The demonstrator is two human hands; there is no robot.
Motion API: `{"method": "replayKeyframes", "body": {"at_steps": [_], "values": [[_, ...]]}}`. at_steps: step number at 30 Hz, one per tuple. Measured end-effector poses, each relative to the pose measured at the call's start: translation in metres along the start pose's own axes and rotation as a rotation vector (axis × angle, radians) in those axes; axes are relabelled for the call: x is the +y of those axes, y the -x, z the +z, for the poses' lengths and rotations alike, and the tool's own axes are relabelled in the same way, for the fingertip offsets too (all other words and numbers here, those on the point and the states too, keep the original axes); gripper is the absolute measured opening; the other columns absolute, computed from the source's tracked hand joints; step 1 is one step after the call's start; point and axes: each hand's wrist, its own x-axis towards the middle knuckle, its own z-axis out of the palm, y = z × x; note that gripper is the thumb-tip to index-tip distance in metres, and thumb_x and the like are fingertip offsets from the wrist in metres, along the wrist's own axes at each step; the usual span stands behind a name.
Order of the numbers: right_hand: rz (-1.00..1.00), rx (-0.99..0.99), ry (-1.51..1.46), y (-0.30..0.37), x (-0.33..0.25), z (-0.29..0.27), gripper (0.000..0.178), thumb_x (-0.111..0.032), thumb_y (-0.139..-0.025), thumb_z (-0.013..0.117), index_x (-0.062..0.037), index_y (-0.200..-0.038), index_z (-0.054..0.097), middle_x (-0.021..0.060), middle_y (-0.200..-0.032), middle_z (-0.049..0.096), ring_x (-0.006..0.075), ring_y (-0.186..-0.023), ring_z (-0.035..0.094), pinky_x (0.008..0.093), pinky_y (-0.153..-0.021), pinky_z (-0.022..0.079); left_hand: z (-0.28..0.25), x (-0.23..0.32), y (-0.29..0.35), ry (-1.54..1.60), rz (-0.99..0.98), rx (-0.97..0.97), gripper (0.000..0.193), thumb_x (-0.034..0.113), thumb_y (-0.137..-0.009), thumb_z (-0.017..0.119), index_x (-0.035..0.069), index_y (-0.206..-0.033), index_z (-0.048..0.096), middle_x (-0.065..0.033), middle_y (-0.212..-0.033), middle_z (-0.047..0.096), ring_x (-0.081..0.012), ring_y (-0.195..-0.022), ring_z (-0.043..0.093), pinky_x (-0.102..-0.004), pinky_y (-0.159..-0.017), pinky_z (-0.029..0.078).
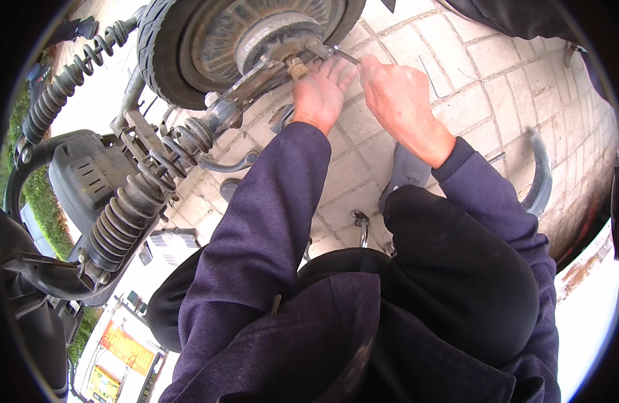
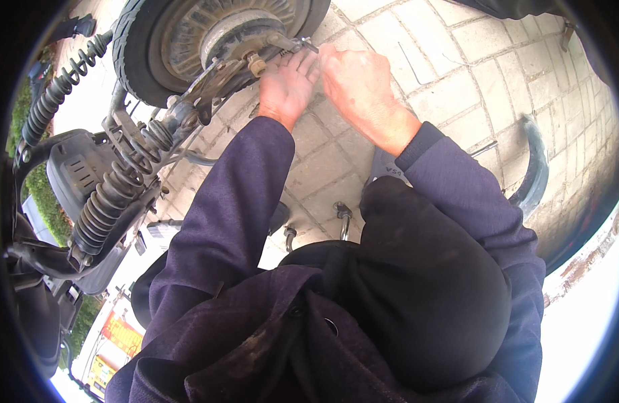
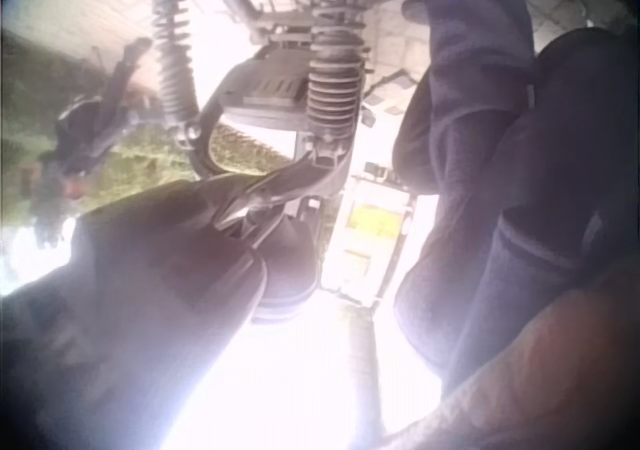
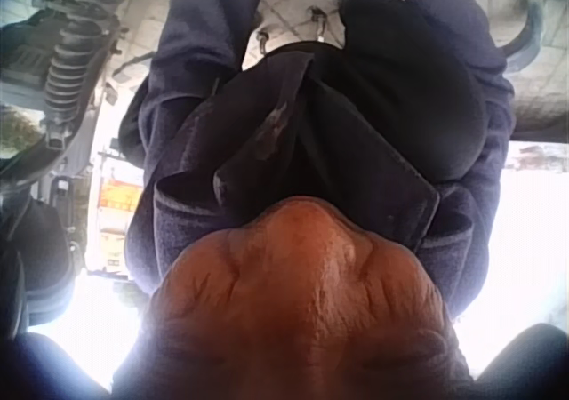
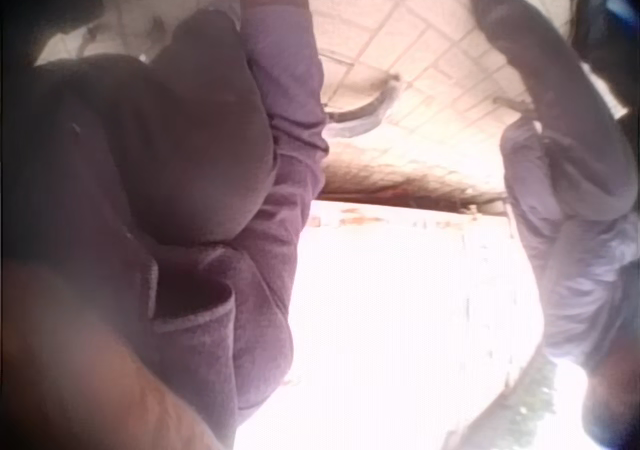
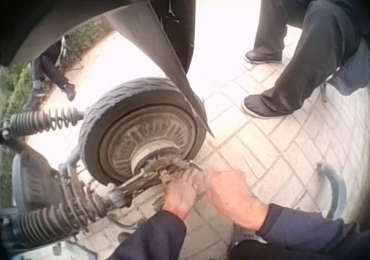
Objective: The person removes the rear wheel of a scooter. They loosen the axle nut with a wrench, detach the brake cable, and remove the wheel from the axle. The wheel is placed on the ground and briefly inspected.
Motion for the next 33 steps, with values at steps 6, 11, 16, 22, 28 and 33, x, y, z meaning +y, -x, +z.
{"method": "replayKeyframes", "body": {"at_steps": [6,11,16,22,28,33], "values": [[-0.029,-0.169,0.146,-0.001,-0.011,-0.008,0.011,-0.009,-0.080,0.064,-0.0021,-0.083,0.057,0.0133,-0.058,0.062,0.0297,-0.058,0.067,0.0374,-0.050,0.051,-0.005,-0.004,-0.005,-0.088,-0.007,0.083,0.059,0.035,-0.108,0.022,0.002,-0.155,0.007,-0.0204,-0.160,0.016,-0.0357,-0.147,0.022,-0.0516,-0.119,0.028],[0.008,-0.337,0.136,-0.011,-0.026,-0.003,0.011,-0.012,-0.078,0.067,-0.0028,-0.082,0.064,0.0108,-0.061,0.065,0.0251,-0.062,0.070,0.0379,-0.053,0.054,-0.001,-0.003,-0.012,-0.169,-0.094,0.131,0.053,0.034,-0.109,0.026,-0.001,-0.148,0.026,-0.0184,-0.155,0.031,-0.0355,-0.142,0.034,-0.0466,-0.118,0.029],[-0.033,-0.371,0.176,0.010,-0.020,0.027,0.010,-0.014,-0.079,0.068,-0.0049,-0.082,0.067,0.0100,-0.065,0.066,0.0244,-0.064,0.071,0.0373,-0.052,0.054,0.007,-0.002,-0.007,-0.227,-0.031,0.184,0.048,0.032,-0.109,0.028,-0.001,-0.144,0.033,-0.0175,-0.152,0.037,-0.0358,-0.138,0.039,-0.0469,-0.118,0.031],[0.096,-0.428,0.123,0.028,0.017,0.100,0.015,-0.012,-0.084,0.063,-0.0019,-0.094,0.061,0.0131,-0.070,0.068,0.0297,-0.069,0.071,0.0400,-0.054,0.055,0.007,0.000,-0.008,-0.265,0.008,0.072,0.050,0.029,-0.109,0.031,-0.004,-0.146,0.027,-0.0234,-0.151,0.033,-0.0375,-0.140,0.035,-0.0475,-0.118,0.032],[0.077,-0.271,0.193,-0.010,0.076,0.108,0.014,-0.011,-0.083,0.062,-0.0047,-0.095,0.060,0.0138,-0.072,0.069,0.0299,-0.071,0.072,0.0427,-0.056,0.054,0.014,-0.001,-0.007,-0.175,-0.005,0.160,0.047,0.023,-0.108,0.032,-0.005,-0.146,0.027,-0.0252,-0.155,0.027,-0.0405,-0.145,0.027,-0.0504,-0.118,0.032],[-0.016,-0.162,0.148,-0.052,0.088,0.103,0.017,-0.010,-0.083,0.063,-0.0055,-0.099,0.061,0.0153,-0.076,0.069,0.0329,-0.075,0.071,0.0426,-0.061,0.055,0.020,0.000,-0.009,-0.112,-0.012,0.132,0.044,0.022,-0.108,0.031,-0.006,-0.142,0.030,-0.0259,-0.152,0.031,-0.0414,-0.142,0.033,-0.0506,-0.117,0.035]]}}
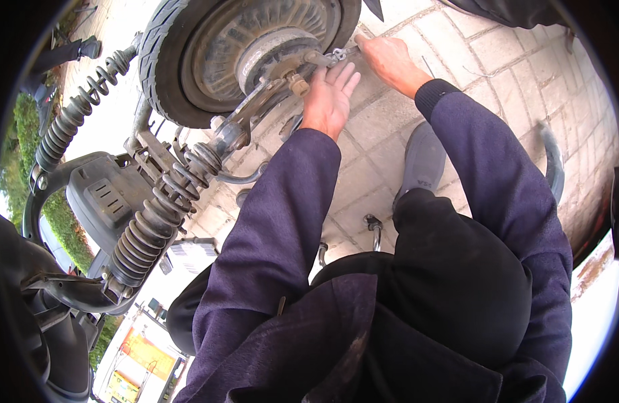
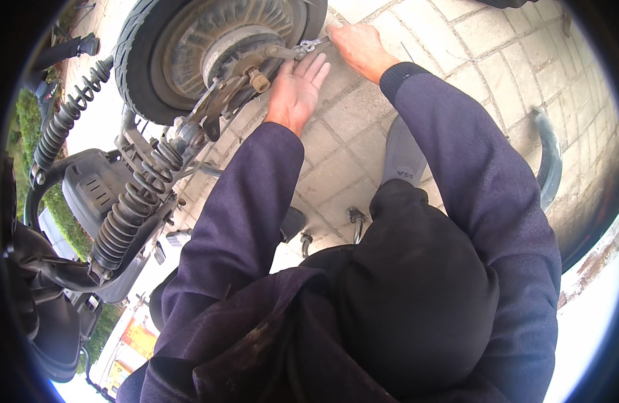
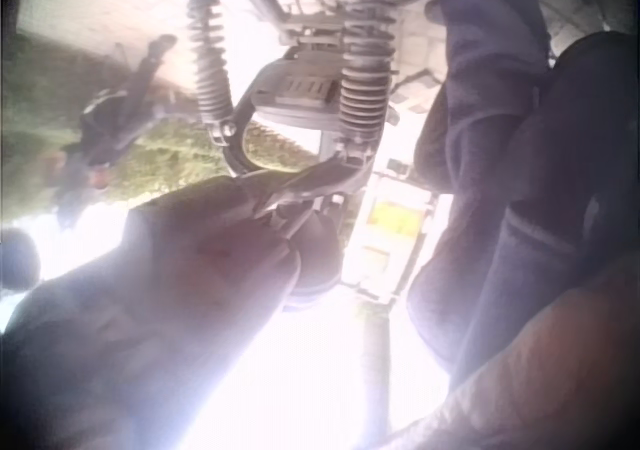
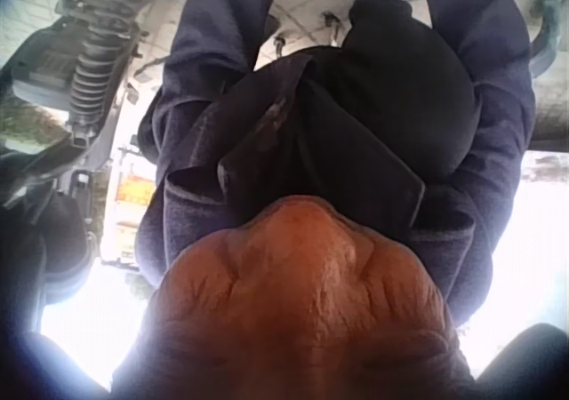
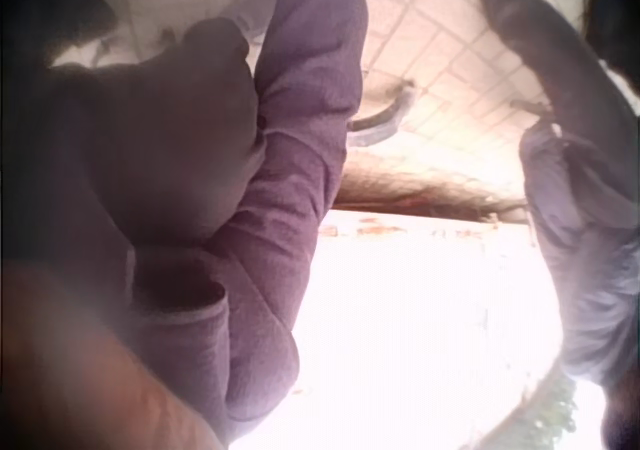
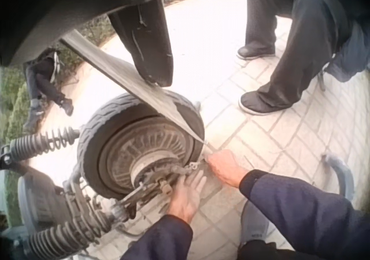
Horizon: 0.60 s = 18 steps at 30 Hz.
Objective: The person removes the rear wheel of a scooter. They loosen the axle nut with a wrench, detach the brake cable, and remove the wheel from the axle. The wheel is placed on the ground and briefly inspected.
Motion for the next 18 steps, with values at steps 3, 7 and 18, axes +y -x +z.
{"method": "replayKeyframes", "body": {"at_steps": [3,7,18], "values": [[0.022,0.034,-0.090,-0.009,0.000,-0.006,0.019,-0.016,-0.086,0.062,-0.0063,-0.102,0.058,0.0173,-0.075,0.068,0.0369,-0.076,0.069,0.0472,-0.063,0.053,-0.001,0.001,-0.002,0.025,-0.009,-0.010,0.042,0.022,-0.108,0.030,-0.007,-0.139,0.034,-0.0267,-0.148,0.038,-0.0417,-0.139,0.037,-0.0504,-0.116,0.036],[0.073,0.143,-0.168,-0.008,0.003,-0.021,0.020,-0.021,-0.088,0.063,-0.0082,-0.103,0.055,0.0179,-0.077,0.068,0.0379,-0.077,0.068,0.0498,-0.063,0.052,-0.002,-0.002,-0.003,-0.005,0.011,-0.016,0.041,0.022,-0.108,0.030,-0.008,-0.137,0.035,-0.0276,-0.146,0.040,-0.0418,-0.139,0.038,-0.0499,-0.116,0.037],[-0.169,0.485,0.015,-0.015,-0.010,-0.090,0.026,-0.020,-0.086,0.065,-0.0086,-0.109,0.061,0.0100,-0.066,0.061,0.0288,-0.067,0.064,0.0409,-0.062,0.050,-0.005,0.000,-0.003,0.037,-0.001,-0.024,0.044,0.022,-0.109,0.026,-0.007,-0.142,0.026,-0.0285,-0.150,0.035,-0.0425,-0.139,0.037,-0.0500,-0.117,0.036]]}}
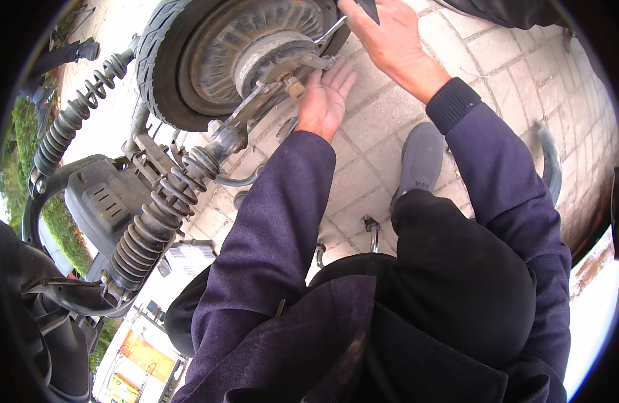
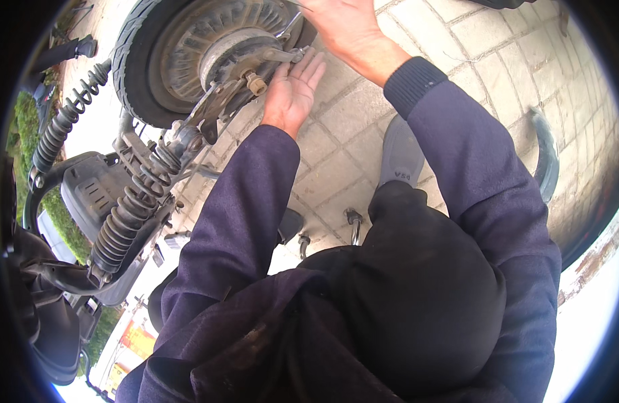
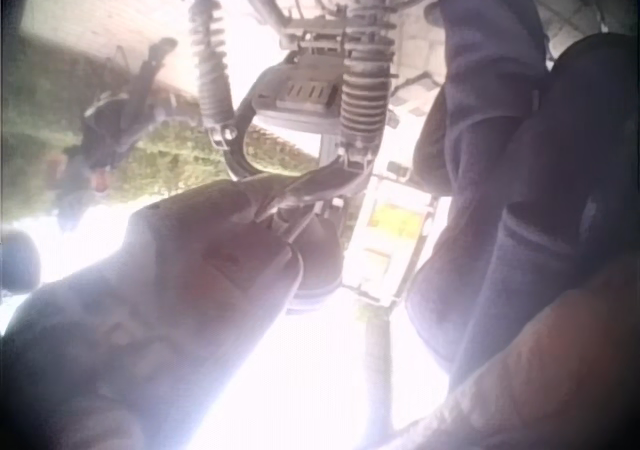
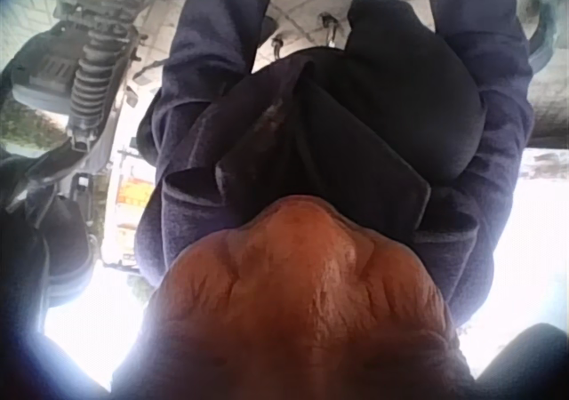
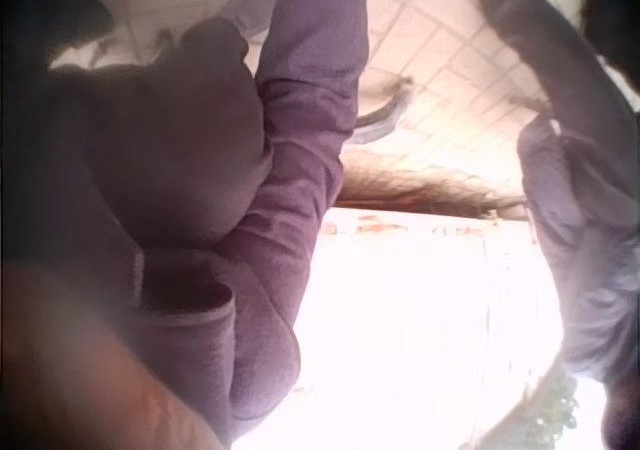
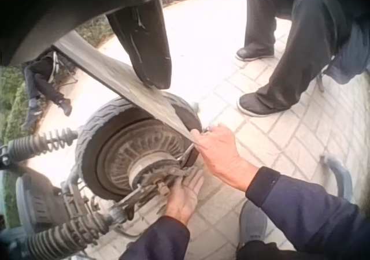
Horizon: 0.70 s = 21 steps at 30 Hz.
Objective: The person removes the rear wheel of a scooter. They loosen the axle nut with a wrench, detach the brake cable, and remove the wheel from the axle. The wheel is placed on the ground and briefly inspected.
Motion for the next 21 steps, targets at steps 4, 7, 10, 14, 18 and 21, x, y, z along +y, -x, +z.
{"method": "replayKeyframes", "body": {"at_steps": [4,7,10,14,18,21], "values": [[0.251,-0.275,-0.032,0.040,-0.002,-0.023,0.017,-0.022,-0.088,0.067,-0.0060,-0.091,0.065,0.0120,-0.070,0.064,0.0319,-0.068,0.065,0.0434,-0.063,0.049,-0.002,0.002,0.000,0.012,-0.021,0.003,0.046,0.025,-0.109,0.027,-0.006,-0.143,0.027,-0.0285,-0.149,0.036,-0.0429,-0.137,0.040,-0.0492,-0.116,0.037],[0.355,-0.646,-0.002,0.075,-0.007,-0.029,0.017,-0.020,-0.090,0.065,-0.0045,-0.084,0.064,0.0128,-0.072,0.064,0.0320,-0.072,0.066,0.0447,-0.066,0.048,-0.002,0.003,-0.002,0.013,-0.021,0.004,0.044,0.022,-0.109,0.026,-0.009,-0.140,0.028,-0.0294,-0.147,0.038,-0.0428,-0.138,0.039,-0.0497,-0.117,0.036],[0.284,-0.518,-0.140,0.093,-0.017,-0.025,0.020,-0.020,-0.093,0.062,-0.0043,-0.081,0.063,0.0133,-0.070,0.063,0.0326,-0.070,0.065,0.0452,-0.066,0.047,-0.002,0.003,-0.003,0.027,-0.016,-0.001,0.044,0.020,-0.109,0.025,-0.012,-0.138,0.029,-0.0301,-0.145,0.040,-0.0426,-0.138,0.039,-0.0497,-0.117,0.036],[0.352,-0.352,-0.358,0.088,-0.032,-0.027,0.023,-0.019,-0.096,0.058,-0.0045,-0.078,0.060,0.0168,-0.066,0.060,0.0362,-0.066,0.062,0.0468,-0.065,0.048,-0.003,0.002,-0.003,-0.011,0.002,-0.006,0.043,0.020,-0.109,0.027,-0.012,-0.137,0.031,-0.0300,-0.145,0.041,-0.0424,-0.137,0.040,-0.0499,-0.117,0.035],[0.399,-0.415,-0.340,0.068,-0.037,-0.036,0.026,-0.023,-0.097,0.056,-0.0032,-0.080,0.059,0.0195,-0.070,0.061,0.0393,-0.070,0.061,0.0493,-0.064,0.048,-0.005,0.001,-0.004,-0.012,0.011,0.017,0.044,0.022,-0.109,0.028,-0.011,-0.138,0.031,-0.0294,-0.145,0.041,-0.0408,-0.138,0.040,-0.0489,-0.118,0.035],[0.374,-0.493,-0.336,0.052,-0.036,-0.037,0.032,-0.028,-0.097,0.054,-0.0010,-0.083,0.062,0.0220,-0.076,0.063,0.0418,-0.078,0.063,0.0512,-0.067,0.048,-0.004,0.000,-0.005,0.007,-0.002,0.035,0.047,0.026,-0.109,0.030,-0.009,-0.140,0.031,-0.0279,-0.148,0.037,-0.0380,-0.138,0.040,-0.0463,-0.119,0.034]]}}
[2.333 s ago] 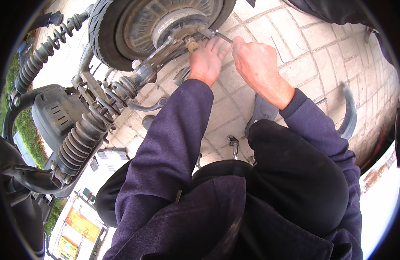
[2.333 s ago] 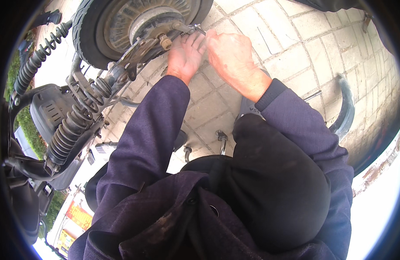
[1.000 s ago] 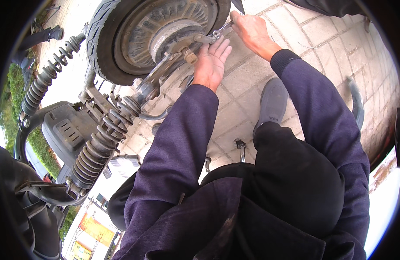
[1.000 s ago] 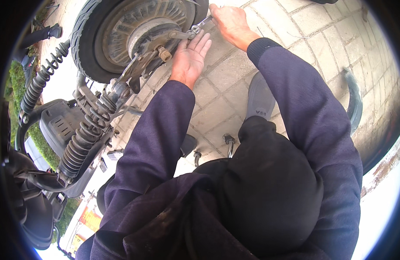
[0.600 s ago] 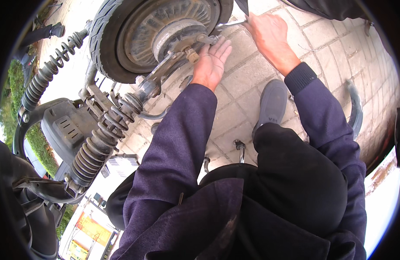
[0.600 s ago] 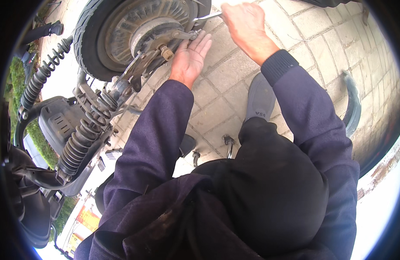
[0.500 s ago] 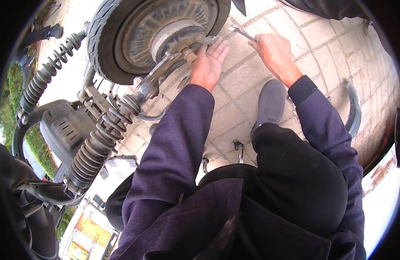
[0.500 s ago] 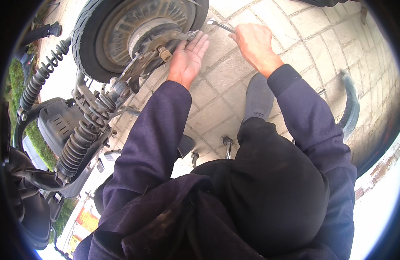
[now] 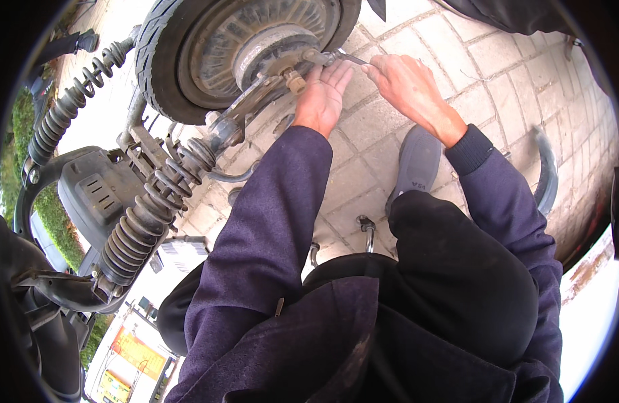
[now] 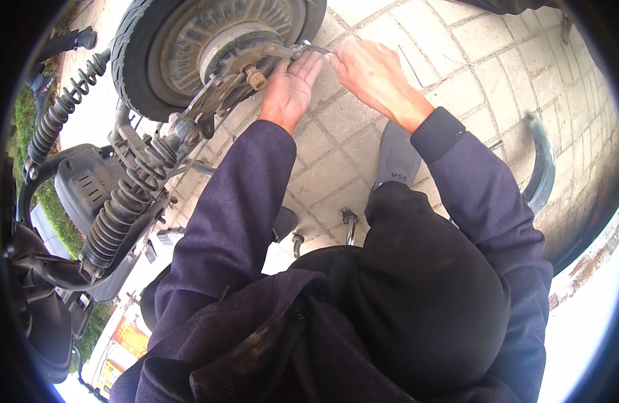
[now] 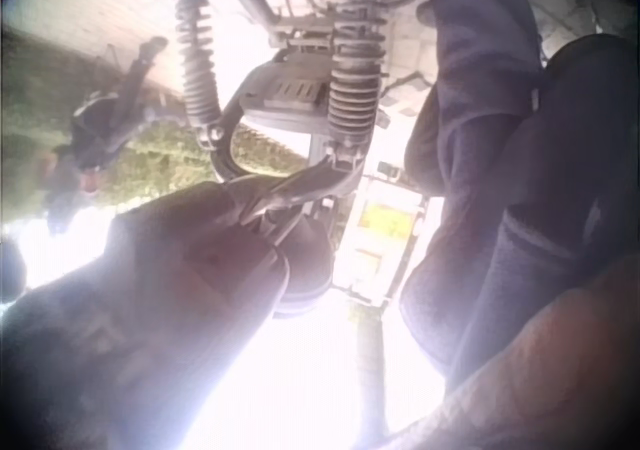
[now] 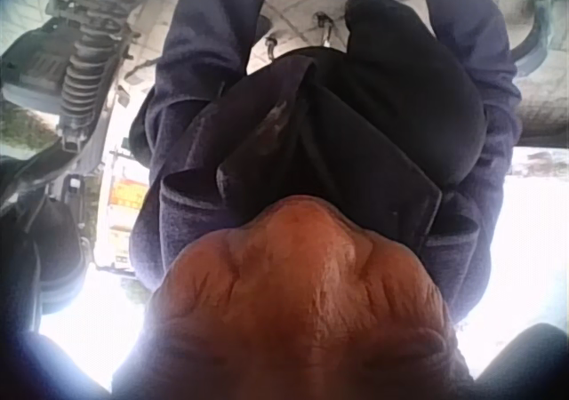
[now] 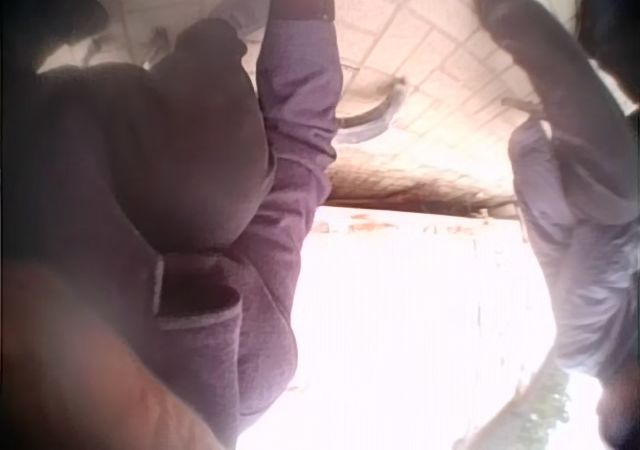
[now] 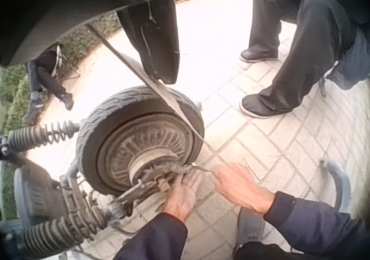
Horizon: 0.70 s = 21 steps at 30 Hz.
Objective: The person removes the rear wheel of a scooter. They loosen the axle nut with a wrench, detach the brake cable, and remove the wheel from the axle. The wheel is placed on the ground and briefly inspected.
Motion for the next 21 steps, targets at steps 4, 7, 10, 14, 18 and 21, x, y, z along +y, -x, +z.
{"method": "replayKeyframes", "body": {"at_steps": [4,7,10,14,18,21], "values": [[-0.048,-0.031,0.052,-0.010,-0.005,-0.001,0.033,-0.026,-0.096,0.055,-0.0001,-0.076,0.061,0.0233,-0.073,0.062,0.0419,-0.074,0.063,0.0503,-0.065,0.049,0.003,0.002,0.003,0.011,-0.009,0.006,0.050,0.027,-0.109,0.029,-0.012,-0.141,0.028,-0.0285,-0.150,0.033,-0.0382,-0.140,0.038,-0.0455,-0.119,0.033],[-0.125,0.027,0.118,-0.009,-0.008,0.004,0.028,-0.021,-0.094,0.057,0.0003,-0.075,0.060,0.0237,-0.070,0.062,0.0410,-0.072,0.064,0.0483,-0.063,0.050,0.006,0.003,0.005,0.065,-0.008,0.024,0.046,0.020,-0.108,0.029,-0.015,-0.139,0.028,-0.0308,-0.148,0.034,-0.0413,-0.139,0.037,-0.0485,-0.119,0.034],[-0.162,0.063,0.101,-0.005,-0.010,0.010,0.022,-0.015,-0.091,0.057,-0.0004,-0.075,0.060,0.0223,-0.067,0.061,0.0394,-0.070,0.065,0.0462,-0.060,0.051,0.007,0.003,0.005,0.079,0.004,0.050,0.044,0.017,-0.108,0.028,-0.015,-0.138,0.029,-0.0318,-0.147,0.035,-0.0423,-0.139,0.037,-0.0497,-0.118,0.034],[-0.095,0.036,0.085,0.001,-0.013,0.015,0.016,-0.013,-0.089,0.057,-0.0017,-0.077,0.058,0.0203,-0.064,0.060,0.0379,-0.064,0.064,0.0461,-0.058,0.051,0.006,0.002,0.002,0.083,-0.003,0.060,0.044,0.017,-0.108,0.028,-0.015,-0.138,0.029,-0.0314,-0.147,0.035,-0.0413,-0.139,0.037,-0.0491,-0.118,0.035],[-0.191,0.104,0.095,0.001,-0.012,0.015,0.014,-0.011,-0.088,0.057,-0.0019,-0.077,0.057,0.0199,-0.063,0.060,0.0387,-0.062,0.063,0.0466,-0.057,0.050,0.004,0.001,0.002,0.024,0.012,0.010,0.053,0.026,-0.108,0.033,-0.014,-0.142,0.023,-0.0282,-0.152,0.029,-0.0383,-0.141,0.035,-0.0447,-0.120,0.032],[-0.193,0.089,0.123,0.000,-0.012,0.014,0.012,-0.010,-0.087,0.057,-0.0022,-0.078,0.058,0.0191,-0.062,0.061,0.0379,-0.061,0.064,0.0457,-0.055,0.050,0.005,0.001,0.002,0.046,0.010,0.050,0.049,0.022,-0.108,0.031,-0.015,-0.140,0.026,-0.0292,-0.149,0.033,-0.0390,-0.140,0.037,-0.0459,-0.119,0.034]]}}
